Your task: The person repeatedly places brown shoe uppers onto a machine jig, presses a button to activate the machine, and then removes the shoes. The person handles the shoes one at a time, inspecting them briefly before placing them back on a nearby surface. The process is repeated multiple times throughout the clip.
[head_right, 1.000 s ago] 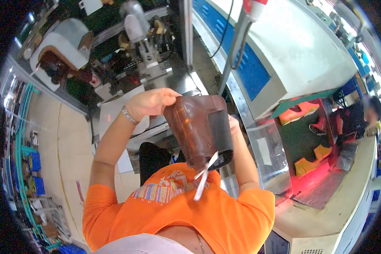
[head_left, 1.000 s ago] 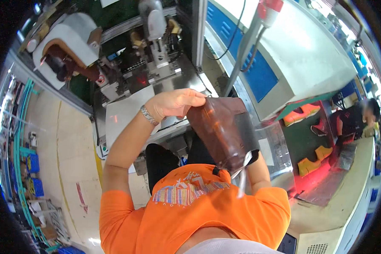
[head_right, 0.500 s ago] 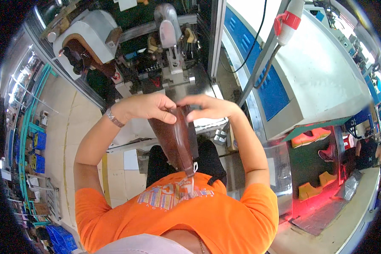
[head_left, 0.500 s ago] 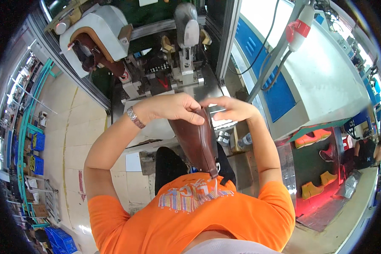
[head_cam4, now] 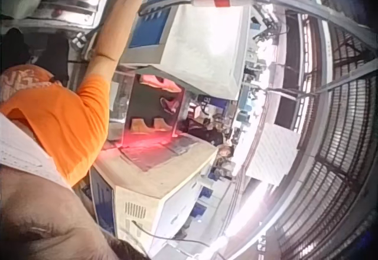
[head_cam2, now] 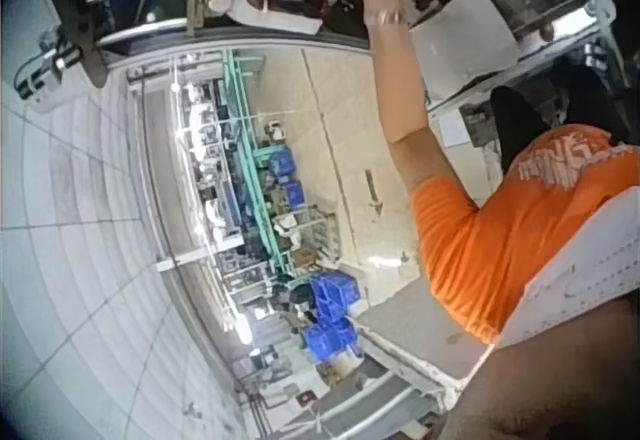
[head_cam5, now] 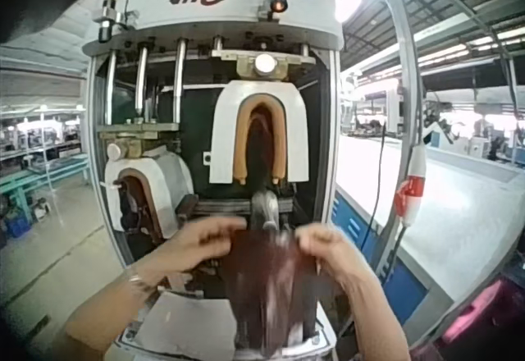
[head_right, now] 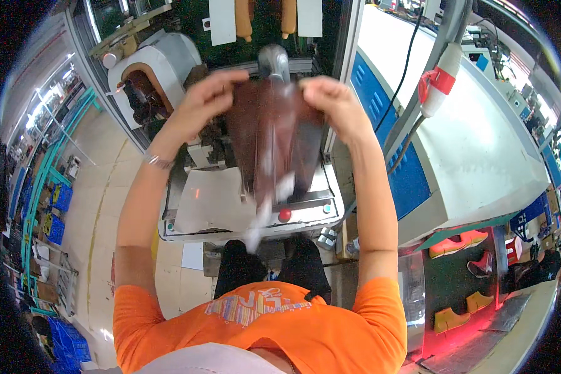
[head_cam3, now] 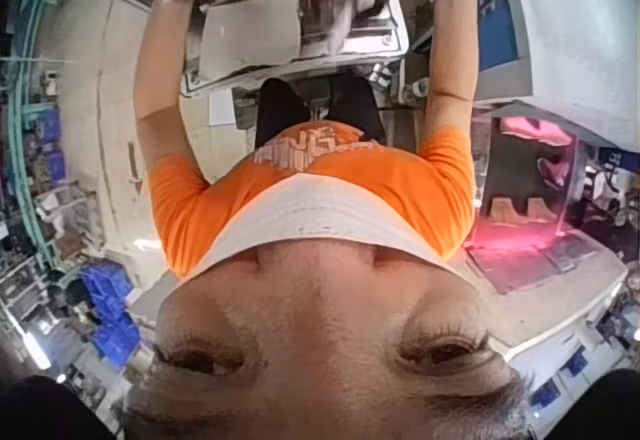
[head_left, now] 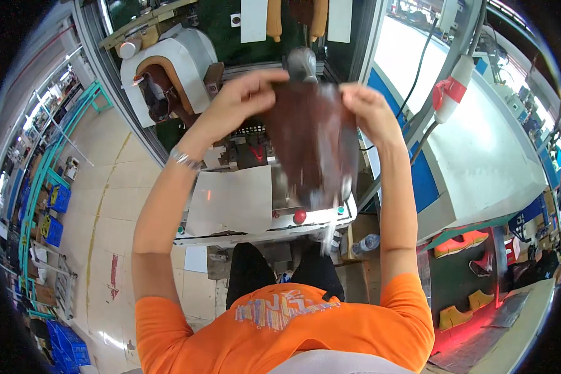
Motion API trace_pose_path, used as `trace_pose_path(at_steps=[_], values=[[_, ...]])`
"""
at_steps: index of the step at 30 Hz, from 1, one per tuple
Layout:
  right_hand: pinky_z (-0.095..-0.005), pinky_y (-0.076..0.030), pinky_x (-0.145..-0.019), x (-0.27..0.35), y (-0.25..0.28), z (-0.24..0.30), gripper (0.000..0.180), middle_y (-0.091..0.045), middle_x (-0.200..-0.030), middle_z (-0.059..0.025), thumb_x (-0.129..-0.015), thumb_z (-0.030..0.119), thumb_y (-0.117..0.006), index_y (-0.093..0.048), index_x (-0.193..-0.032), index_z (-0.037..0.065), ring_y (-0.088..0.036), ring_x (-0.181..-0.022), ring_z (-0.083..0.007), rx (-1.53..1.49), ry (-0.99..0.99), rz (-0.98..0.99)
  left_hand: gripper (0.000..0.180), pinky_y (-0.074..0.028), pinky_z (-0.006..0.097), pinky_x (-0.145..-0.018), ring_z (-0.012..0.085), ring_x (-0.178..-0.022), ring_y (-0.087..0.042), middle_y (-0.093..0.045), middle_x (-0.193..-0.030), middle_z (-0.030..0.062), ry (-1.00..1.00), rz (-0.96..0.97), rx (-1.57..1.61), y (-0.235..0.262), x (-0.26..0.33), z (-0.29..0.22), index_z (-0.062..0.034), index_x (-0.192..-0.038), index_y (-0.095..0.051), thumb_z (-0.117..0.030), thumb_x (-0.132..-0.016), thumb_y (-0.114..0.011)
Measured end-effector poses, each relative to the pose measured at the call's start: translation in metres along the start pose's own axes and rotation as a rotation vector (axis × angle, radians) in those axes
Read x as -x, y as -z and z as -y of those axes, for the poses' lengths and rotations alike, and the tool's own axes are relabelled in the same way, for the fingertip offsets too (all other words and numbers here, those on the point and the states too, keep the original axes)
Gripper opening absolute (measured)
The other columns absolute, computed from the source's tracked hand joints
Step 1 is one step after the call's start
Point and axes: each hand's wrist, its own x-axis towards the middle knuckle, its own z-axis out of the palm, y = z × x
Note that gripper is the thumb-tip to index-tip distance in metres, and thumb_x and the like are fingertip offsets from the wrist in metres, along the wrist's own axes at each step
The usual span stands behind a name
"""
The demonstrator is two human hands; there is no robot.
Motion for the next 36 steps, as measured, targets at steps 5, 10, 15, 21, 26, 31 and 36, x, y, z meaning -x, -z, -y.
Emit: trace_pose_path(at_steps=[5, 10, 15, 21, 26, 31, 36], values=[[-0.0252, -0.049, -0.065, -0.079, -0.002, -0.008, 0.012, -0.061, -0.081, -0.0058, -0.082, 0.010, -0.057, -0.058, -0.089, 0.001, -0.058, -0.071, -0.0134, -0.135, -0.020, -0.210, 0.023, -0.043, 0.023, -0.068, 0.0102, -0.079, -0.052, -0.054, -0.086, 0.0023, -0.011, -0.517, 0.453, -0.001, -0.063, 0.061, -0.0022, -0.106, -0.045, -0.010, -0.085, -0.052], [-0.0257, -0.050, -0.064, -0.102, 0.005, -0.024, 0.009, -0.061, -0.080, -0.0081, -0.082, 0.005, -0.055, -0.058, -0.087, -0.001, -0.059, -0.070, -0.0148, -0.297, 0.008, -0.204, 0.017, -0.042, 0.022, -0.066, 0.0101, -0.076, -0.052, -0.053, -0.085, 0.0036, -0.034, -0.658, 0.458, -0.007, -0.085, 0.083, -0.0025, -0.097, -0.046, -0.008, -0.084, -0.055], [-0.0228, -0.044, -0.065, -0.102, 0.005, -0.052, 0.008, -0.059, -0.078, -0.0033, -0.082, 0.007, -0.051, -0.057, -0.084, 0.002, -0.055, -0.069, -0.0106, -0.212, 0.017, -0.278, 0.017, -0.042, 0.023, -0.069, 0.0104, -0.077, -0.051, -0.053, -0.083, 0.0033, 0.029, -0.720, 0.344, -0.011, -0.083, 0.106, -0.0030, -0.095, -0.047, -0.010, -0.083, -0.057], [-0.0275, -0.044, -0.073, -0.029, 0.010, -0.110, 0.042, -0.060, -0.098, -0.0053, -0.082, 0.037, -0.057, -0.052, -0.107, 0.005, -0.056, -0.084, -0.0142, -0.163, -0.202, -0.241, 0.034, -0.040, 0.022, -0.073, 0.0101, -0.082, -0.050, -0.053, -0.087, 0.0035, 0.196, -0.680, 0.131, -0.031, -0.028, 0.120, -0.0012, -0.099, -0.046, -0.025, -0.081, -0.061], [-0.0393, -0.036, -0.094, 0.030, -0.008, -0.181, 0.067, -0.047, -0.123, -0.0063, -0.070, 0.035, -0.069, -0.039, -0.124, 0.009, -0.047, -0.112, -0.0219, -0.901, -0.288, 0.186, 0.041, -0.039, 0.023, -0.076, 0.0090, -0.084, -0.048, -0.050, -0.090, 0.0003, 0.545, -0.379, 0.413, -0.068, 0.029, 0.140, -0.0060, -0.103, -0.047, -0.032, -0.077, -0.065], [-0.0445, -0.034, -0.097, 0.025, -0.037, -0.202, 0.061, -0.043, -0.127, -0.0078, -0.076, 0.030, -0.063, -0.035, -0.127, 0.013, -0.043, -0.115, -0.0251, -1.004, -0.204, 0.047, 0.030, -0.041, 0.028, -0.073, 0.0153, -0.086, -0.053, -0.055, -0.095, 0.0048, 0.056, -0.702, -0.224, -0.092, 0.053, 0.152, -0.0064, -0.100, -0.053, -0.017, -0.074, -0.064], [-0.0416, -0.039, -0.094, 0.011, -0.016, -0.226, 0.055, -0.046, -0.123, -0.0075, -0.077, 0.027, -0.063, -0.037, -0.124, 0.014, -0.047, -0.110, -0.0241, -0.864, -0.150, 0.024, 0.048, -0.044, 0.030, -0.070, 0.0221, -0.084, -0.057, -0.052, -0.110, 0.0108, -0.420, -0.300, -0.719, -0.111, 0.046, 0.005, -0.0036, -0.114, -0.048, -0.008, -0.068, -0.062]])
